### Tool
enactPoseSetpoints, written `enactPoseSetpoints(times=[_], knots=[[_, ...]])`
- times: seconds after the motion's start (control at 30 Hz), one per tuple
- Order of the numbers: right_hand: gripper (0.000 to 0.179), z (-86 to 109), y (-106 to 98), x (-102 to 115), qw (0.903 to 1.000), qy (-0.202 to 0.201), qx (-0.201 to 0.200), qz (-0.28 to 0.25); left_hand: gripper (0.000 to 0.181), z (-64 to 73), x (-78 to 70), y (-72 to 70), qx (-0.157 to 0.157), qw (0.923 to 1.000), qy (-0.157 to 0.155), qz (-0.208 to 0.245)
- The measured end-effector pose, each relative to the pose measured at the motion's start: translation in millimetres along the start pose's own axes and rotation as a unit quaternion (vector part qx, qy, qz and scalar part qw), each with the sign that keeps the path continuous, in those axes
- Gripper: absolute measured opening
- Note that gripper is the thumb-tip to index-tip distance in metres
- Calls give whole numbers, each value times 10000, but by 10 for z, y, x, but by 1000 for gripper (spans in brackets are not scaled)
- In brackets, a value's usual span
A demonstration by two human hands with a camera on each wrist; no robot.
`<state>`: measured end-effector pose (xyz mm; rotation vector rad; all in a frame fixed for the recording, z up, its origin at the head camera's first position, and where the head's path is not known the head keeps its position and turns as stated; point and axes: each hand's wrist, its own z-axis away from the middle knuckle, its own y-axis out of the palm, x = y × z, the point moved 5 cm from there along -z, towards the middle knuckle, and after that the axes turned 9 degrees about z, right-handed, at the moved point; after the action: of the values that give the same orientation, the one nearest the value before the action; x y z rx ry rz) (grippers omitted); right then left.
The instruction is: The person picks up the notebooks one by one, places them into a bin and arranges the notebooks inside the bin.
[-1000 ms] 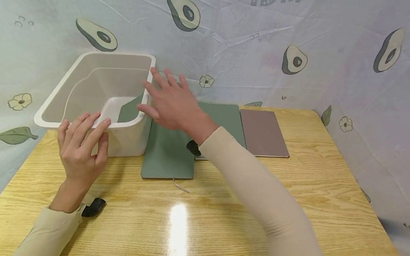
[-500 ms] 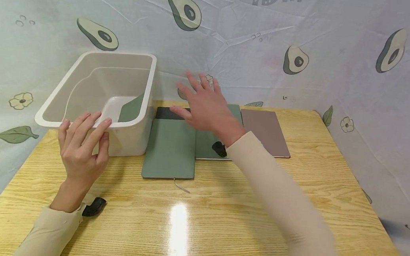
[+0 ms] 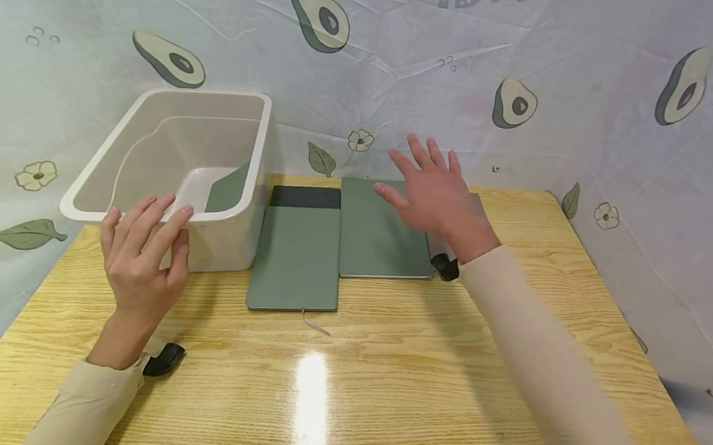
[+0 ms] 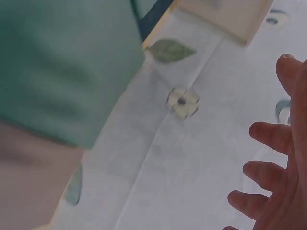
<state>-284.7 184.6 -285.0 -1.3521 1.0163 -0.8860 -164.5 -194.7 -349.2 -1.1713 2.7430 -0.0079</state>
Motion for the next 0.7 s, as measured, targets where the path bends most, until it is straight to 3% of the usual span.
enactPoseSetpoints(times=[0.33, 0.7], knots=[[78, 230, 49, -527, 9991, 392, -44, -133, 27, -12, -14, 6, -39, 10000, -6, 7], [81, 381, 43, -869, 9968, 702, -96, -362, 27, -7, -13, 2, 36, 10000, -30, 11]])
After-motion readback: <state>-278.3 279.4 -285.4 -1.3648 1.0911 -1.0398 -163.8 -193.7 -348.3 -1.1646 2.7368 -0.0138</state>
